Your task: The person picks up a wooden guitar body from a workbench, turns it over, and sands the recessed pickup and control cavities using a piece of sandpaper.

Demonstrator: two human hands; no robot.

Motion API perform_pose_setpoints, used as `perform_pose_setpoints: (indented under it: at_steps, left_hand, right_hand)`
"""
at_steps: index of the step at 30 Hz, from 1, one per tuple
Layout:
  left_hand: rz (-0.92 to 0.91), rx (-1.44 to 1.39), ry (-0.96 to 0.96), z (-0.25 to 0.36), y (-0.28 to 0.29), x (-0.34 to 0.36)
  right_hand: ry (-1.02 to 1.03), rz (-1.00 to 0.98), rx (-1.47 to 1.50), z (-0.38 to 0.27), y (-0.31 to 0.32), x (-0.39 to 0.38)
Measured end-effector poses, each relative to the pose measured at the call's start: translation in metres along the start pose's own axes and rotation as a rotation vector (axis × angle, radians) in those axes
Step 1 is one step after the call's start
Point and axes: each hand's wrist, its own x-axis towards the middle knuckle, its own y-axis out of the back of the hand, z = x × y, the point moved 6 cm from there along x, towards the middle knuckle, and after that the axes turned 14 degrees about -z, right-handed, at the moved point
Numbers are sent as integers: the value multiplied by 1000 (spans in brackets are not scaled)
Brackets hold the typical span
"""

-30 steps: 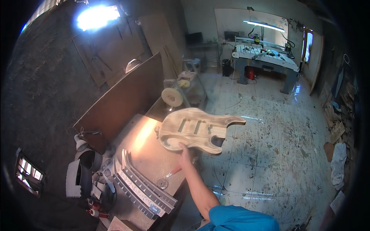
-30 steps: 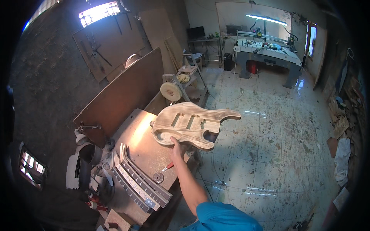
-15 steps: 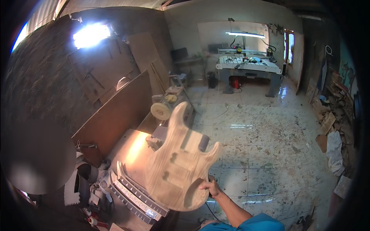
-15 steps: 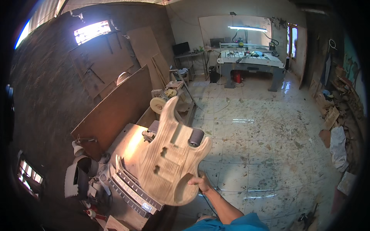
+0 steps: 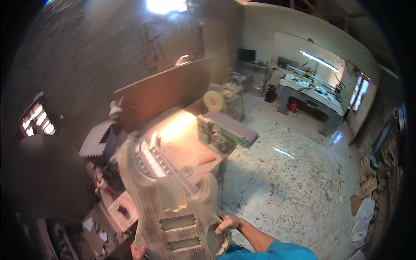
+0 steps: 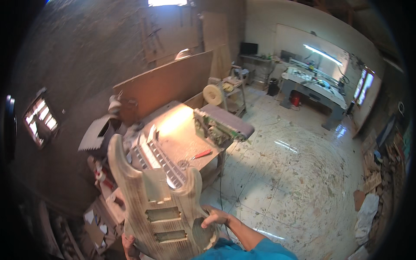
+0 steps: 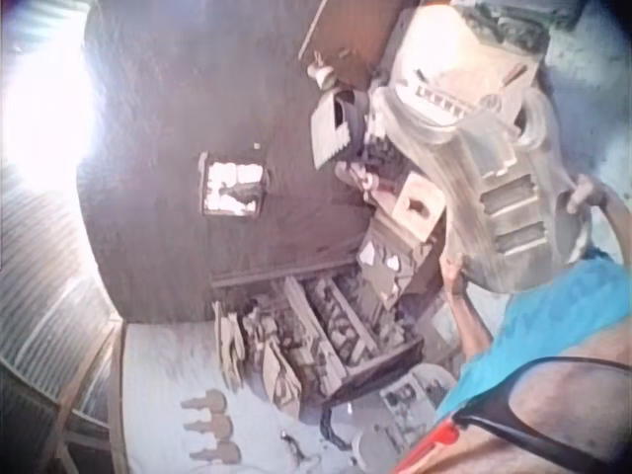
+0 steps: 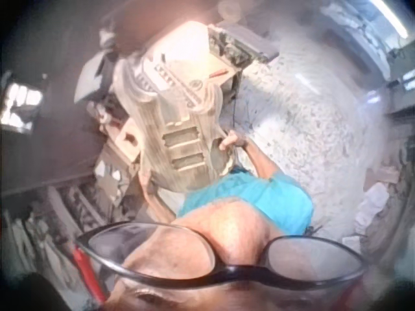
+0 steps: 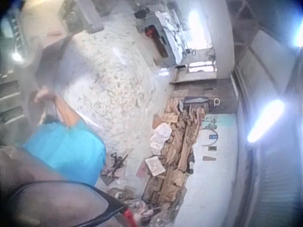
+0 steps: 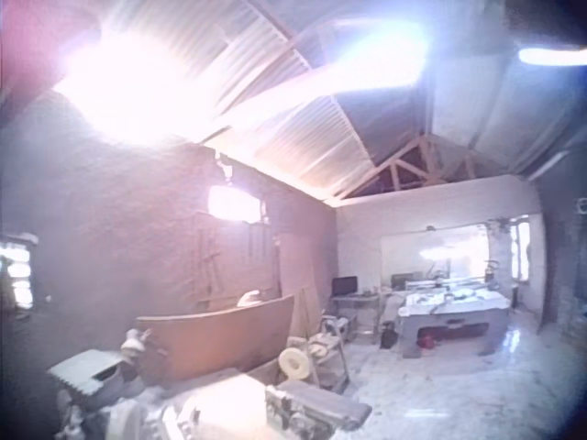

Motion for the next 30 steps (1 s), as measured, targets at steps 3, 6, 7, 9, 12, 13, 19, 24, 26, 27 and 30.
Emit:
perform_pose_setpoints:
  at_steps: [3,6,7,9,12,13,19,24,26,27,30]
  left_hand:
    - [165,-21,-200,14,21,-69]
    - [324,-32,-51,13,37,-118]
    - [352,-23,-69,11,42,-144]
    - [329,89,-42,6,54,-171]
    - [435,-43,-110,3,34,-190]
    - [468,-59,-108,0,33,-196]
    - [532,-129,-59,-24,44,-211]
    - [507,-191,-63,-57,61,-197]
    - [510,-236,-44,-65,67,-192]
    - [510,-259,-34,-70,69,-190]
    - [511,-218,-43,-83,85,-184]
  right_hand:
    - [-69,-183,-154,9,-27,41]
    - [-154,-224,-345,20,-43,71]
    - [-162,-368,-262,-7,-81,89]
    - [-70,-313,-194,1,-106,108]
    - [-157,-304,-163,19,-113,133]
    - [-183,-315,-169,29,-113,139]
    - [-264,-295,-137,69,-114,163]
    - [-290,-246,-75,93,-103,168]
    - [-272,-188,-95,96,-95,169]
    - [-257,-152,-108,101,-88,166]
    - [-239,-32,-111,101,-91,155]
